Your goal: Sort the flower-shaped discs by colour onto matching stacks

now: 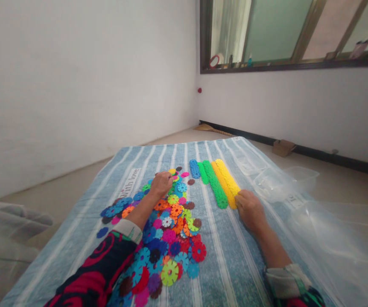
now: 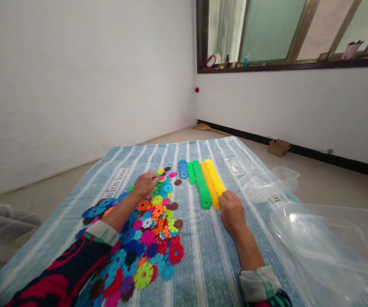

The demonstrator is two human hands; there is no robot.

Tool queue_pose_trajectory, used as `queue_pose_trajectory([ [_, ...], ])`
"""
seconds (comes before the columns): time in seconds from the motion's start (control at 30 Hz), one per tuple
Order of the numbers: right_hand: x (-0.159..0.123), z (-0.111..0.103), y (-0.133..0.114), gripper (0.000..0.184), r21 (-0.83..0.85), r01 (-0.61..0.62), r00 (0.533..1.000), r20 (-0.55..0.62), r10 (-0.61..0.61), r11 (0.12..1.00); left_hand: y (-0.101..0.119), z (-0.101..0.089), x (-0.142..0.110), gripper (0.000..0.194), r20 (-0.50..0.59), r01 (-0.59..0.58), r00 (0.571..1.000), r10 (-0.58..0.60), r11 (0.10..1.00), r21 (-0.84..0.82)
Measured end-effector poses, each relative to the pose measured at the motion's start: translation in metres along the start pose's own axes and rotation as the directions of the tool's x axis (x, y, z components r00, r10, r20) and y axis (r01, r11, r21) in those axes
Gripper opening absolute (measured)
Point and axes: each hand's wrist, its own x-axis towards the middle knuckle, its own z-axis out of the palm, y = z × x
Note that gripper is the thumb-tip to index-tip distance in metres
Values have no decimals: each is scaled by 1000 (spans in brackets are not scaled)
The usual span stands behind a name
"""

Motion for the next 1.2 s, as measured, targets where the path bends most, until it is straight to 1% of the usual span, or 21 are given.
queue_pose_trajectory([
  [0.13, -2, 3, -1, 20, 26, 7, 999, -49, -6, 1000, -20, -5, 11, 29, 0, 152, 988, -153, 986, 63],
  [0.23, -2, 3, -4, 22, 30, 7, 997, -77, -5, 1000, -27, -7, 21, 29, 9, 230, 973, -231, 970, 82],
  [0.33, -2, 1, -8, 26, 10, 9, 996, -86, -8, 1000, -28, -5, 33, 28, 32, 275, 960, -278, 958, 81],
  [0.43, -2, 1, -11, 27, 14, 10, 997, -80, -9, 1000, -24, 3, 46, 26, 67, 315, 946, -319, 947, 65],
  [0.63, -2, 4, -13, 27, 40, 2, 997, -74, 0, 999, -17, 19, 70, 32, 135, 394, 911, -389, 919, -9],
  [0.73, -2, 5, -14, 28, 55, 7, 997, -76, -3, 998, -18, 22, 76, 26, 153, 419, 901, -406, 906, -60],
  [0.9, 0, 4, -17, 28, 64, -7, 998, -65, 11, 998, -22, 22, 72, 21, 145, 446, 894, -424, 876, -183],
  [1.0, 1, 2, -19, 28, 70, -1, 997, -80, 7, 998, -24, 20, 65, 20, 118, 464, 885, -450, 836, -293],
  [1.1, 1, 2, -20, 27, 75, 15, 995, -103, -7, 997, -23, 15, 56, 22, 75, 470, 868, -491, 764, -443],
  [1.2, 2, 3, -21, 28, 69, 29, 993, -120, -20, 997, -13, 8, 43, 21, 38, 456, 829, -558, 635, -623],
])
